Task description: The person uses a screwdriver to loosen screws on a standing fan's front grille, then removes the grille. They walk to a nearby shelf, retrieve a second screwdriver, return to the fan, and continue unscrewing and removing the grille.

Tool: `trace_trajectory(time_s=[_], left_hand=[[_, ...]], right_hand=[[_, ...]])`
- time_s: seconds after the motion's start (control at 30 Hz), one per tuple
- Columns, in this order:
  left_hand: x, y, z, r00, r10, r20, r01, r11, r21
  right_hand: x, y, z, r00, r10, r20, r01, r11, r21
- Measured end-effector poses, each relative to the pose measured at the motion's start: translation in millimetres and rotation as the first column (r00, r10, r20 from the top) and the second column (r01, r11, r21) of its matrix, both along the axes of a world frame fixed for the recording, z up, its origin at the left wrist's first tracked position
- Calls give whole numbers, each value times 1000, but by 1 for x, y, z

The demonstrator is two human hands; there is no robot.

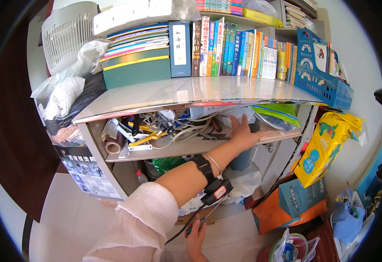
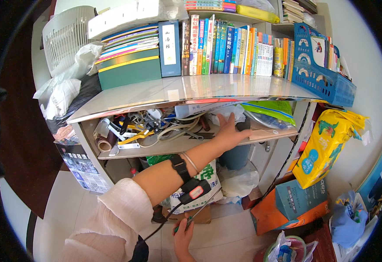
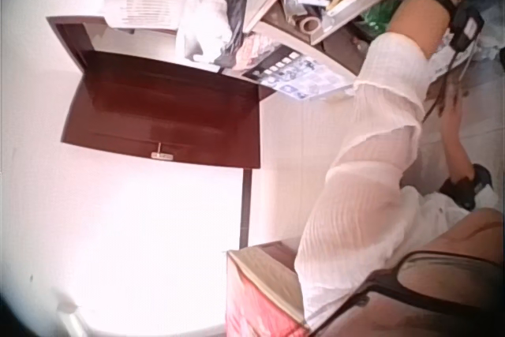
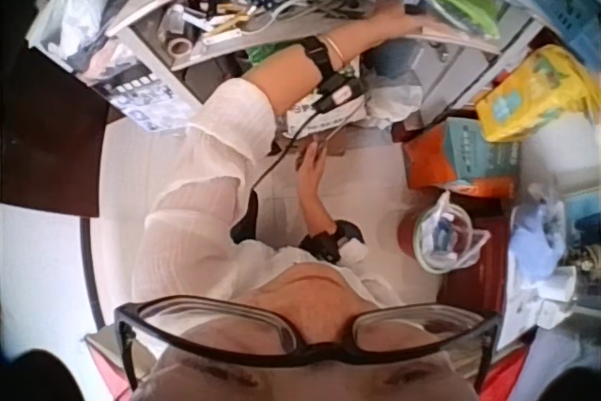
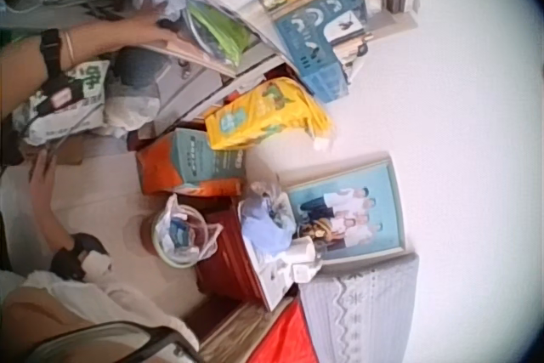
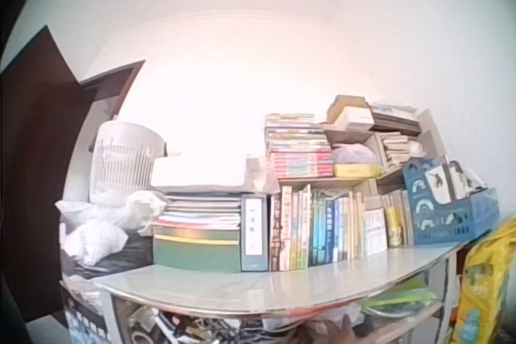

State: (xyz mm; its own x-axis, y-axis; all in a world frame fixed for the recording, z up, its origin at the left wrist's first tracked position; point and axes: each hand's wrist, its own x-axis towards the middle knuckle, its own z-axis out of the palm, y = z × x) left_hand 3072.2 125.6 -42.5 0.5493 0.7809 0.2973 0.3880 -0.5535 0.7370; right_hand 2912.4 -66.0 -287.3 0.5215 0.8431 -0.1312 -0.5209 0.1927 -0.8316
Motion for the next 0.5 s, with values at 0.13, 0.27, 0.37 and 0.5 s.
trace_trajectory(time_s=[0.13,0.27,0.37,0.5], left_hand=[[-36,-12,-21,1000,-20,-1,20,992,121],[-69,-19,-19,965,107,240,-191,913,361],[-86,-4,-2,814,36,580,-122,986,110],[-79,12,14,750,121,650,-9,985,-173]], right_hand=[[-6,1,-2,1000,12,-28,-11,999,44],[-12,4,-2,998,41,-52,-41,999,14],[-14,4,-1,994,59,-93,-58,998,15],[-15,2,-1,995,62,-83,-59,998,32]])
